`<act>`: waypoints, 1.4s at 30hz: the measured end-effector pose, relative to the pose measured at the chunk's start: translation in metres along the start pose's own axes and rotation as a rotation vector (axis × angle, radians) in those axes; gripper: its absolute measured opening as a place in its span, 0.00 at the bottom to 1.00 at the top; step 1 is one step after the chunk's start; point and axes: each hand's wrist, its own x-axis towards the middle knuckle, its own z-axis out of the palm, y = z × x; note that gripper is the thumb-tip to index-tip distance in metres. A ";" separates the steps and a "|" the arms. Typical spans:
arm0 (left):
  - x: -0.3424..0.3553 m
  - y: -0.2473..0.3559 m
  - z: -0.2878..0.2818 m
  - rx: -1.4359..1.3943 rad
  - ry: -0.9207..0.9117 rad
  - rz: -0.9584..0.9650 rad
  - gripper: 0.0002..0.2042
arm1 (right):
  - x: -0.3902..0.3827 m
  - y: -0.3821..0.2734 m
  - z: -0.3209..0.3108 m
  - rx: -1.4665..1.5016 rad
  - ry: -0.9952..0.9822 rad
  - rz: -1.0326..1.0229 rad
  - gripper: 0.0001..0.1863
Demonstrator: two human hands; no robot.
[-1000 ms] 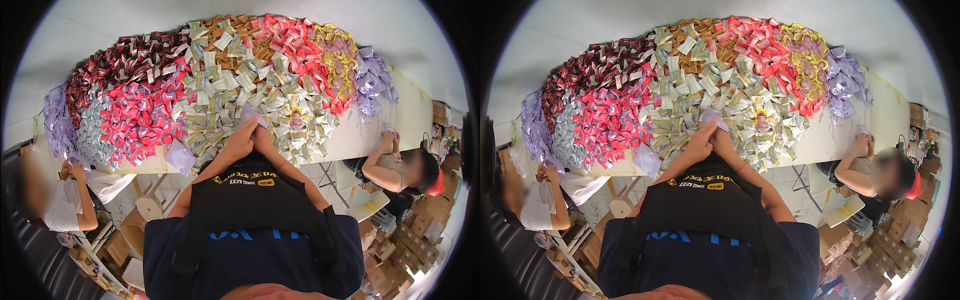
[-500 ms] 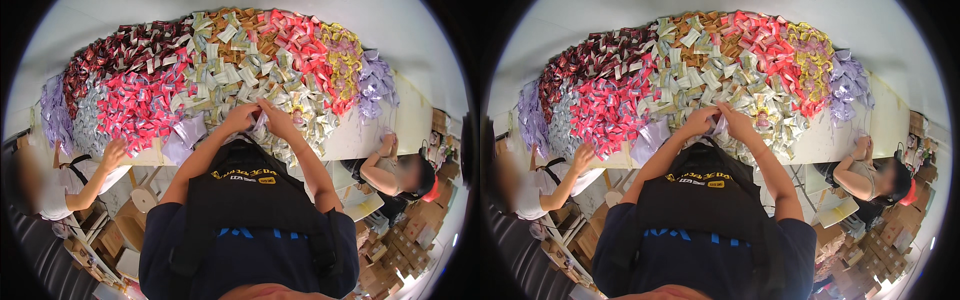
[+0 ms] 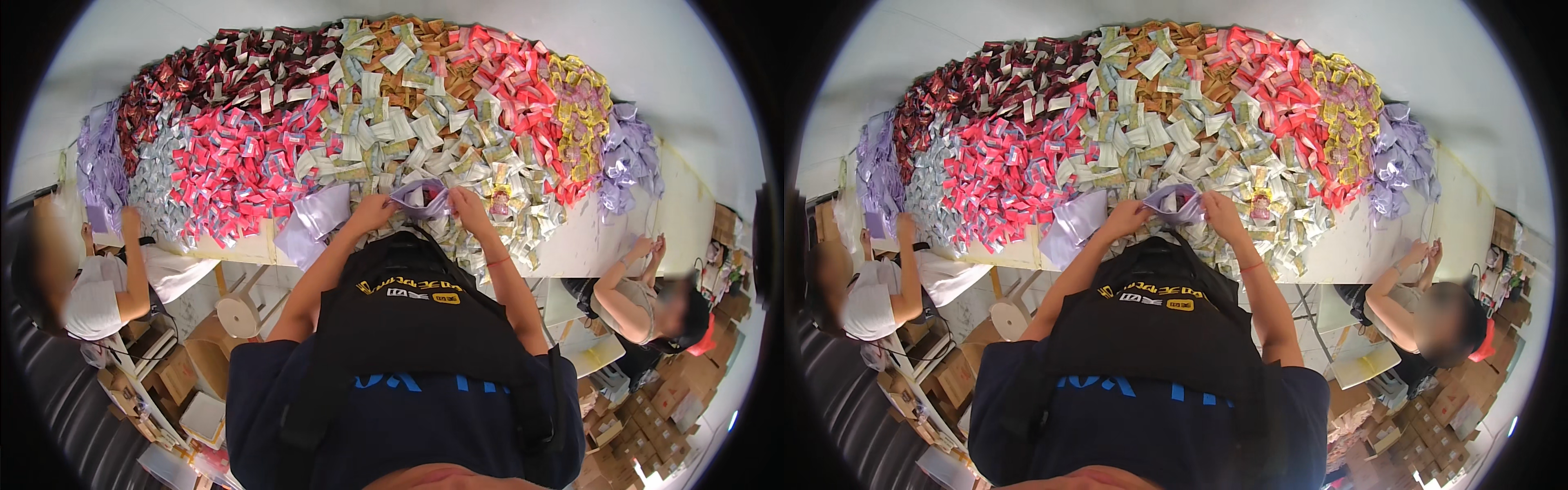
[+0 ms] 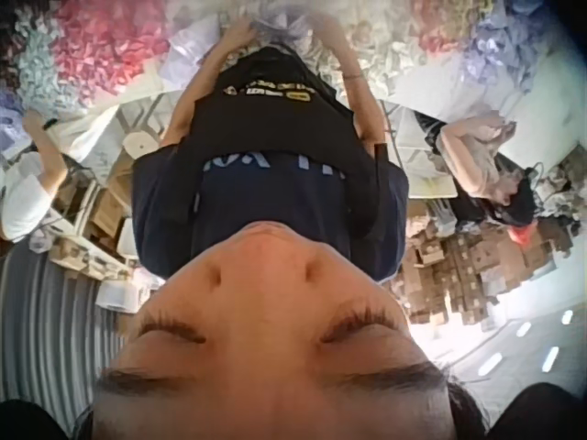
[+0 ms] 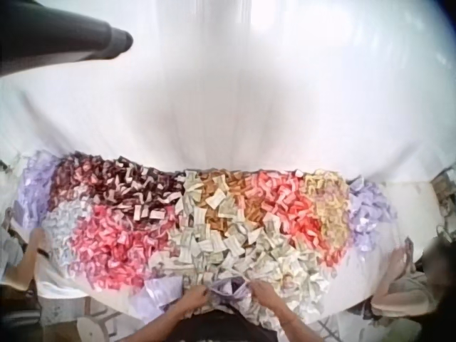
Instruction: The person repeatedly picks small pre-wrapped items from a large pile on a table and places them into a purple plastic bag. The person continues this one-by-one packing process for the duration of the clip.
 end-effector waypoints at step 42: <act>-0.046 -0.074 -0.072 0.341 0.789 -0.197 0.15 | 0.230 -0.072 -0.066 -1.010 0.313 -0.519 0.11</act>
